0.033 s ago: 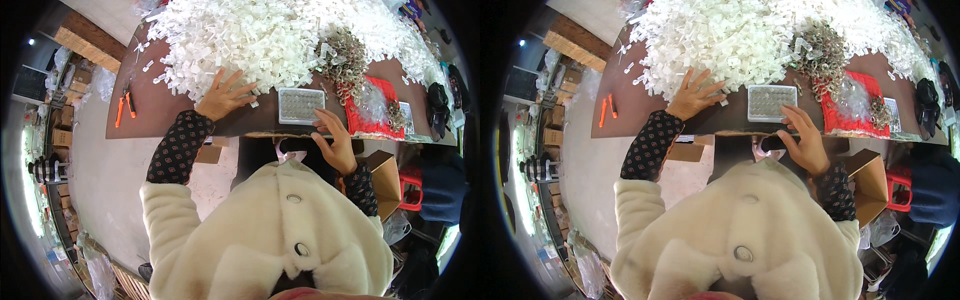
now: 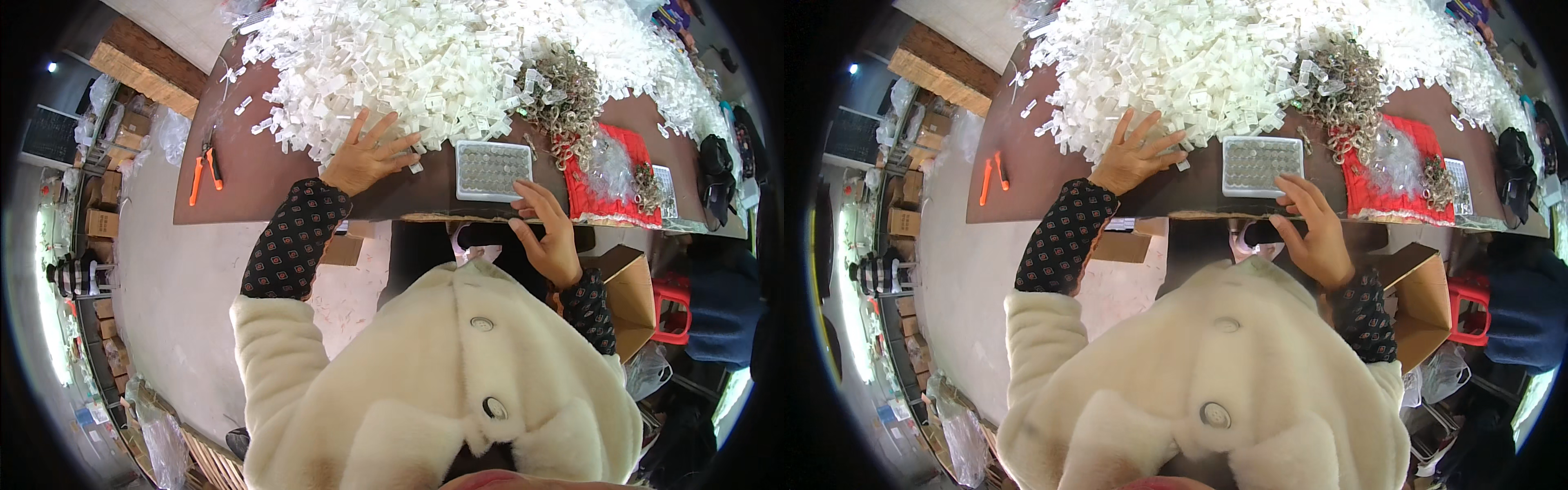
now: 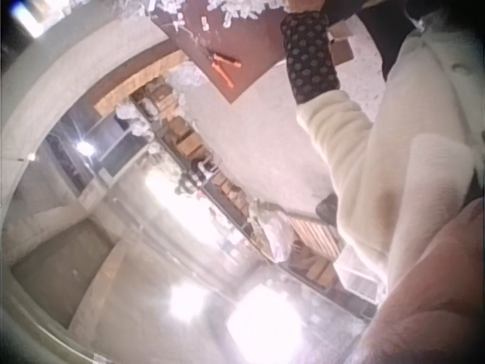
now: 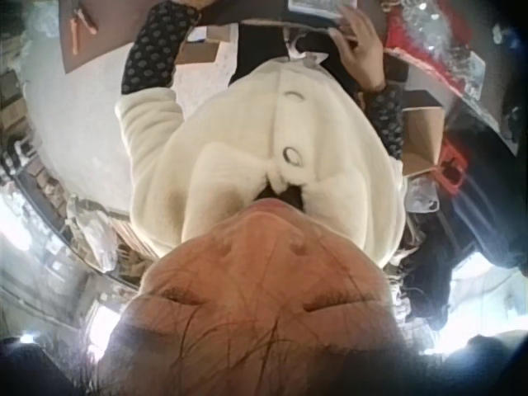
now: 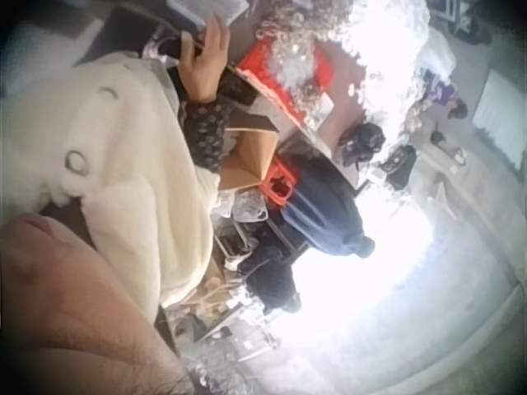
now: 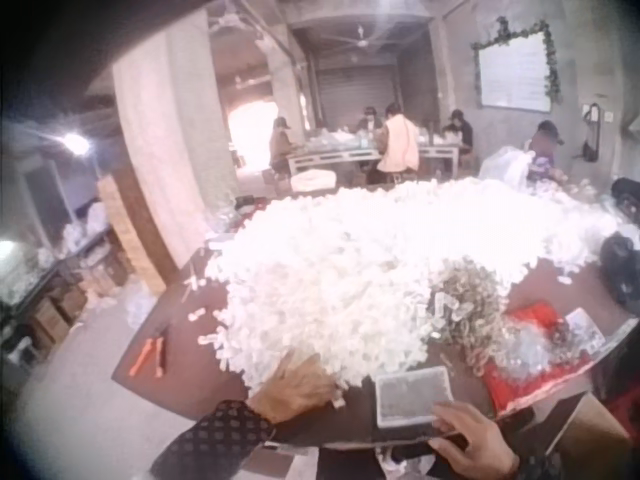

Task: The person assembles small electronic components by inserting metal pieces into white plastic housings and placing them into a tray. They repeatedly pick parts from a pile, insert them, and organize the finished units into a compartmentalized tray on the table.

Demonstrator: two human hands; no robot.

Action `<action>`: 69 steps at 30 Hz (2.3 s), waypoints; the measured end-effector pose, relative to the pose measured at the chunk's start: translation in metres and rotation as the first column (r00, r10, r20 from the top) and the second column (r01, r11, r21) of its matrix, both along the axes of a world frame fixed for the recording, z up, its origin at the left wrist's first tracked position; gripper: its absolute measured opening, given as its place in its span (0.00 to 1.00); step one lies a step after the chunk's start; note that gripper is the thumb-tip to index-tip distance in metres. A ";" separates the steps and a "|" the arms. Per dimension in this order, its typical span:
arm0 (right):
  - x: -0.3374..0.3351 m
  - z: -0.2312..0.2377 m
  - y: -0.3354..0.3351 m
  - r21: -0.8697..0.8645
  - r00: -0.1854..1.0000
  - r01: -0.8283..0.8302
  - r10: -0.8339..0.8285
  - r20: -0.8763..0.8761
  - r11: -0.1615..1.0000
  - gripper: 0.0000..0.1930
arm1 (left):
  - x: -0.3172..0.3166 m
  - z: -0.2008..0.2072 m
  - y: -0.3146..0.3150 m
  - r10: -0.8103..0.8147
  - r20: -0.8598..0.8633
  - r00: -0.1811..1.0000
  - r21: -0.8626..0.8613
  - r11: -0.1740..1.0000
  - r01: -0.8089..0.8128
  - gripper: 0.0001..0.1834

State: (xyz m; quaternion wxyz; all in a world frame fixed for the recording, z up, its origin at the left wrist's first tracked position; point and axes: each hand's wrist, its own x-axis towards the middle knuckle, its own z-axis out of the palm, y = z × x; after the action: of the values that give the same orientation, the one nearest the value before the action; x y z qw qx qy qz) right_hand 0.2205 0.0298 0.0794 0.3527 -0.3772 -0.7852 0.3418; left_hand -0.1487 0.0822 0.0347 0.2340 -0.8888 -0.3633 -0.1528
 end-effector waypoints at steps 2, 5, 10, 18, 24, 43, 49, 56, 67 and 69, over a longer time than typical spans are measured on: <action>0.000 -0.006 -0.015 -0.033 1.000 -0.001 0.000 -0.029 0.999 0.24 | 0.001 0.003 -0.011 0.041 0.062 0.997 -0.068 0.997 -0.037 0.25; 0.001 -0.020 -0.037 -0.060 0.998 -0.066 0.064 -0.029 0.996 0.22 | -0.004 -0.004 -0.034 0.173 0.239 0.956 -0.082 0.984 -0.158 0.27; -0.007 -0.041 -0.055 -0.262 0.989 -0.151 0.146 -0.038 0.953 0.21 | -0.068 -0.037 -0.016 0.453 0.716 0.531 -0.106 0.822 -0.559 0.42; -0.027 -0.046 -0.052 -0.298 0.983 -0.174 0.182 -0.002 0.939 0.19 | -0.156 -0.059 0.081 0.697 0.710 -0.097 -0.677 0.639 -0.365 0.48; -0.029 -0.053 -0.057 -0.436 0.994 -0.073 0.102 0.042 0.897 0.18 | -0.147 -0.011 0.052 0.664 0.708 0.239 -0.535 0.726 -0.433 0.35; -0.165 -0.173 -0.035 -0.773 0.917 -0.373 0.332 -0.222 0.513 0.08 | -0.134 -0.412 -0.167 0.903 0.329 -0.278 -0.809 0.118 -0.576 0.14; -0.146 -0.193 -0.024 -0.688 0.859 -0.482 0.447 -0.249 0.543 0.10 | -0.188 -0.455 -0.070 0.988 0.137 -0.072 -0.800 0.068 -0.597 0.12; -0.137 -0.184 -0.016 -0.704 0.870 -0.454 0.442 -0.219 0.545 0.10 | -0.223 -0.489 0.013 0.993 -0.121 0.014 -0.799 -0.089 -0.595 0.09; -0.123 -0.168 -0.025 -0.701 0.895 -0.413 0.403 -0.192 0.582 0.09 | -0.237 -0.505 0.045 0.981 -0.190 0.034 -0.790 -0.132 -0.598 0.05; -0.124 -0.169 -0.026 -0.694 0.892 -0.419 0.409 -0.194 0.585 0.09 | -0.239 -0.504 0.045 0.985 -0.172 0.032 -0.794 -0.119 -0.596 0.05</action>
State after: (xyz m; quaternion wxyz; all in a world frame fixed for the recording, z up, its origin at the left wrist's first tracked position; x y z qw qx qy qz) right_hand 0.0962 0.0037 -0.0891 0.0921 -0.2889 -0.6504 0.6964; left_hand -0.3879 0.1275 -0.4690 -0.1867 -0.3578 -0.9143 -0.0342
